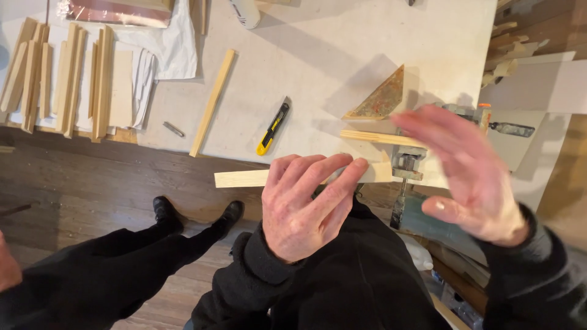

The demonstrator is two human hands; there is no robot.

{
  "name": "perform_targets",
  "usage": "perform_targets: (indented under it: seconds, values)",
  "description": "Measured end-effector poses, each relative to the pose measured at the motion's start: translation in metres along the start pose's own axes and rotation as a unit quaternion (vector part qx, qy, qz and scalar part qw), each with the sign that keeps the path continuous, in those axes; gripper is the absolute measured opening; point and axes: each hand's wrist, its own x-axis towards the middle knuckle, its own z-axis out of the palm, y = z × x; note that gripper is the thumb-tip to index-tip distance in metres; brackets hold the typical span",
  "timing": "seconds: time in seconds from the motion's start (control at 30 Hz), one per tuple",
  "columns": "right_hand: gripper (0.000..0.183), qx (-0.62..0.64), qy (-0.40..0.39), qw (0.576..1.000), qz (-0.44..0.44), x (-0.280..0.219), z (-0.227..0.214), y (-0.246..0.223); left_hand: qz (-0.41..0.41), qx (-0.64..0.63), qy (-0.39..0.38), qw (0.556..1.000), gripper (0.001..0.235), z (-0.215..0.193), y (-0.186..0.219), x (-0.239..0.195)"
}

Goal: The person fits mitred wooden frame pieces together and seats a corner in a corner vise on the workbench, tightening the clamp screw by hand. They then apply wood glue from a bottle to a frame joint, press the pieces together, and reposition the assembled frame in the clamp.

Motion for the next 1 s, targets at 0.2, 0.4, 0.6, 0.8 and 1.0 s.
perform_targets:
  seconds: [0.2, 0.4, 0.6, 0.8, 1.0]
  values:
    - [0.112, 0.29, -0.159, 0.932, 0.149, 0.041, -0.002, -0.016, 0.05, -0.02, -0.016, 0.998, 0.04, -0.002, -0.002, -0.001]
    - [0.117, 0.27, -0.205, 0.926, 0.167, 0.051, -0.001, -0.011, 0.082, -0.028, -0.032, 0.996, 0.04, -0.005, -0.004, -0.005]
    - [0.11, 0.291, -0.202, 0.916, 0.186, 0.047, -0.008, -0.003, 0.091, -0.04, -0.028, 0.995, 0.041, -0.005, -0.007, -0.005]
    - [0.104, 0.239, -0.173, 0.951, 0.094, 0.042, -0.004, -0.014, 0.071, -0.037, -0.039, 0.996, 0.042, -0.004, -0.005, -0.001]
    - [0.093, 0.229, -0.163, 0.953, 0.112, 0.049, 0.0, -0.023, 0.058, -0.03, -0.027, 0.997, 0.041, 0.002, -0.007, -0.004]
